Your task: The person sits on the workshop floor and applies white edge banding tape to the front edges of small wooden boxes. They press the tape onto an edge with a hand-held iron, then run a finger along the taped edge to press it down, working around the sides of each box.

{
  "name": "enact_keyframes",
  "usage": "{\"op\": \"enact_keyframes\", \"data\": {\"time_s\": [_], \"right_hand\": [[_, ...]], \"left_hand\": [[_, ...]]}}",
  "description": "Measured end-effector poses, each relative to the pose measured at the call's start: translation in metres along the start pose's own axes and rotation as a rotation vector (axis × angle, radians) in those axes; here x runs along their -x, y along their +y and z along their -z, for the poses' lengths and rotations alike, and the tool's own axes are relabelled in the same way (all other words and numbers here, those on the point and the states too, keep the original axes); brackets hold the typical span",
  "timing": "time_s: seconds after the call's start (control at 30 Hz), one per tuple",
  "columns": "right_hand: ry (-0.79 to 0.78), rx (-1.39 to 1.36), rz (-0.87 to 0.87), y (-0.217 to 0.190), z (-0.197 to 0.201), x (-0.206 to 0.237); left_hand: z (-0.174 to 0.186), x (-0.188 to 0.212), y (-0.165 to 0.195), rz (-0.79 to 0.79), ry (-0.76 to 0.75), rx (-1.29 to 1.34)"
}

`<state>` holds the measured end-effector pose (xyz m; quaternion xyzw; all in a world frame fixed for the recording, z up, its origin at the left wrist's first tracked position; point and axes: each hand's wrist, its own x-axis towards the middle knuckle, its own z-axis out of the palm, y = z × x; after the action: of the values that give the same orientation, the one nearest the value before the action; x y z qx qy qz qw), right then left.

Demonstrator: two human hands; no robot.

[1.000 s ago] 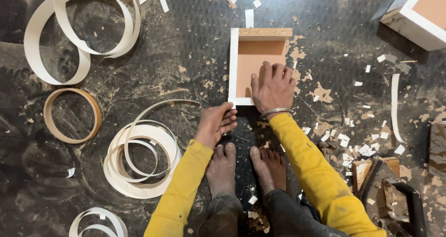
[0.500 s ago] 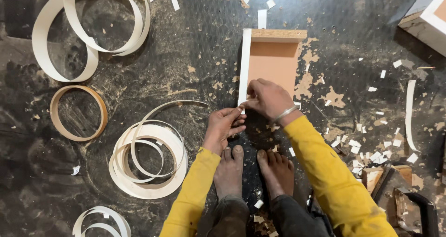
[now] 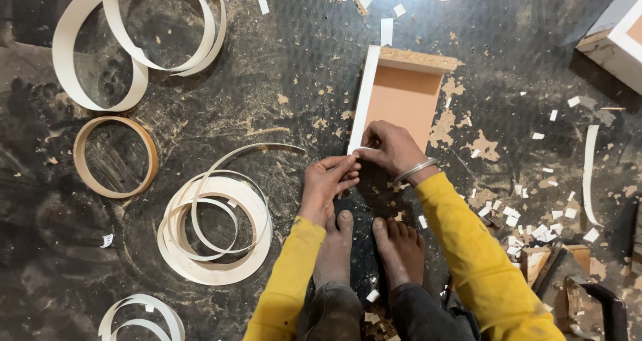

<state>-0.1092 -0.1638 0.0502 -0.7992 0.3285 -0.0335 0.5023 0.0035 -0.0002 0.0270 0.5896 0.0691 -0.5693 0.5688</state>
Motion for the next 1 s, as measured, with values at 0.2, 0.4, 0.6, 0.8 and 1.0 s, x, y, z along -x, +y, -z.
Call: {"op": "enact_keyframes", "data": {"time_s": [0.2, 0.4, 0.6, 0.8, 1.0], "right_hand": [[-0.009, -0.002, 0.015, 0.004, 0.0, 0.003], [-0.008, 0.014, 0.082, 0.014, -0.001, 0.001], [0.011, 0.008, 0.097, 0.009, 0.0, 0.002], [0.001, -0.002, 0.037, 0.005, -0.001, 0.003], [0.042, -0.158, -0.042, -0.001, 0.008, 0.01]], "left_hand": [[-0.014, 0.002, 0.003, 0.03, 0.082, 0.004], [-0.019, 0.003, 0.012, 0.118, 0.092, -0.082], [0.001, -0.011, -0.01, 0.096, -0.003, 0.004], [0.012, -0.008, -0.034, 0.002, -0.006, -0.061], [0.01, 0.028, 0.017, -0.196, 0.323, -1.041]]}}
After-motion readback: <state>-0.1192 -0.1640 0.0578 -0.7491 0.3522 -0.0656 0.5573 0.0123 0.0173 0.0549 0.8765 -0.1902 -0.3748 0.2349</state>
